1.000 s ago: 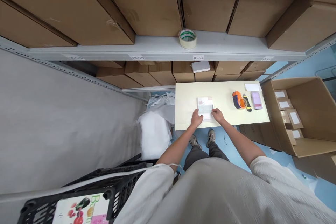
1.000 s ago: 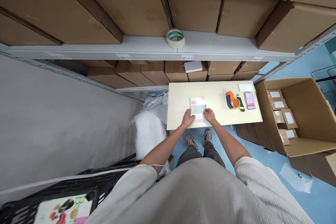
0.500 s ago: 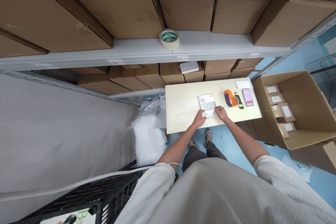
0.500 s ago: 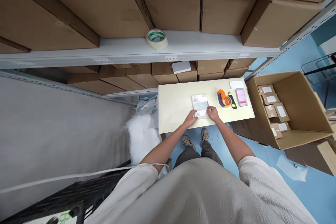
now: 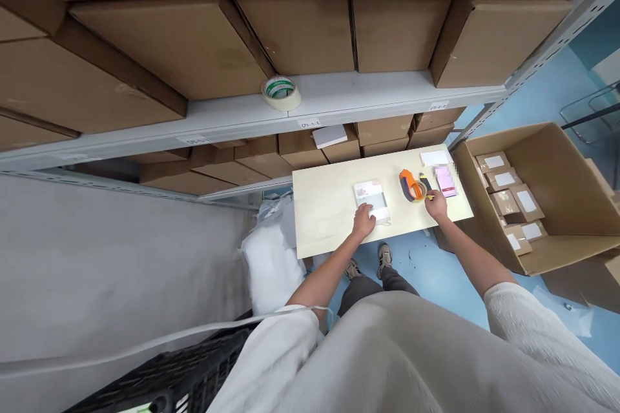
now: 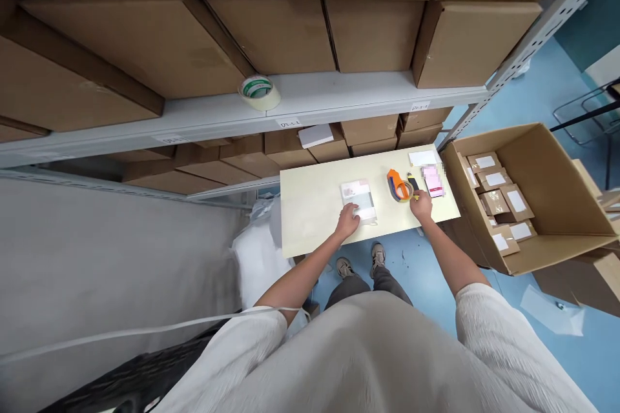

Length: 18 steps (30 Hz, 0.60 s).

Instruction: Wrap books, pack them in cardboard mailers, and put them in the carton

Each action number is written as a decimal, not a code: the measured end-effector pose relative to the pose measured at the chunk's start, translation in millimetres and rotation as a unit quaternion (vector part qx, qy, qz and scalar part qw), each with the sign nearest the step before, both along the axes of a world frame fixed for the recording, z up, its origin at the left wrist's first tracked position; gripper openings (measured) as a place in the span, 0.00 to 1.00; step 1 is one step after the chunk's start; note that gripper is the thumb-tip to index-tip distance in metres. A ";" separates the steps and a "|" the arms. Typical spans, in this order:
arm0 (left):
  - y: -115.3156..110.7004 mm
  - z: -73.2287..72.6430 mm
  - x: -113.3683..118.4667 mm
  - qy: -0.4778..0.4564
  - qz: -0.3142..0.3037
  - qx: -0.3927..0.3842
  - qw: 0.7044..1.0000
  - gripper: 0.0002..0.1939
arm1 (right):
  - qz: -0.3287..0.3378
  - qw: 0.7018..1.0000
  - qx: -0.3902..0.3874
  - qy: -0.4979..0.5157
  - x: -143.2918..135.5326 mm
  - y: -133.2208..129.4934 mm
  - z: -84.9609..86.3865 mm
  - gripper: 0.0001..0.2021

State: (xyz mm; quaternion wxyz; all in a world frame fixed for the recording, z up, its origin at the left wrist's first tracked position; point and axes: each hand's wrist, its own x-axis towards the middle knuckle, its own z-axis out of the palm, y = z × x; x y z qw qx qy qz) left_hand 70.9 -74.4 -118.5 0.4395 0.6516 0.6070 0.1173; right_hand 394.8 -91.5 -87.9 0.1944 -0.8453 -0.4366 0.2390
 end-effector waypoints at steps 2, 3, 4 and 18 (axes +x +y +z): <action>-1.3 0.9 4.3 0.006 -0.016 -0.003 1.000 0.27 | 0.024 0.998 -0.039 -0.047 11.8 4.3 -7.5 0.18; -1.7 0.8 6.3 0.008 -0.026 -0.003 1.000 0.27 | 0.041 0.996 -0.053 -0.063 15.7 6.6 -11.6 0.18; -2.0 0.6 8.3 0.010 -0.035 -0.003 0.999 0.27 | 0.058 0.994 -0.062 -0.076 18.5 8.9 -15.5 0.18; -3.2 -1.0 34.1 0.023 -0.075 -0.017 0.997 0.26 | 0.141 0.978 -0.093 -0.120 32.4 26.4 -39.2 0.14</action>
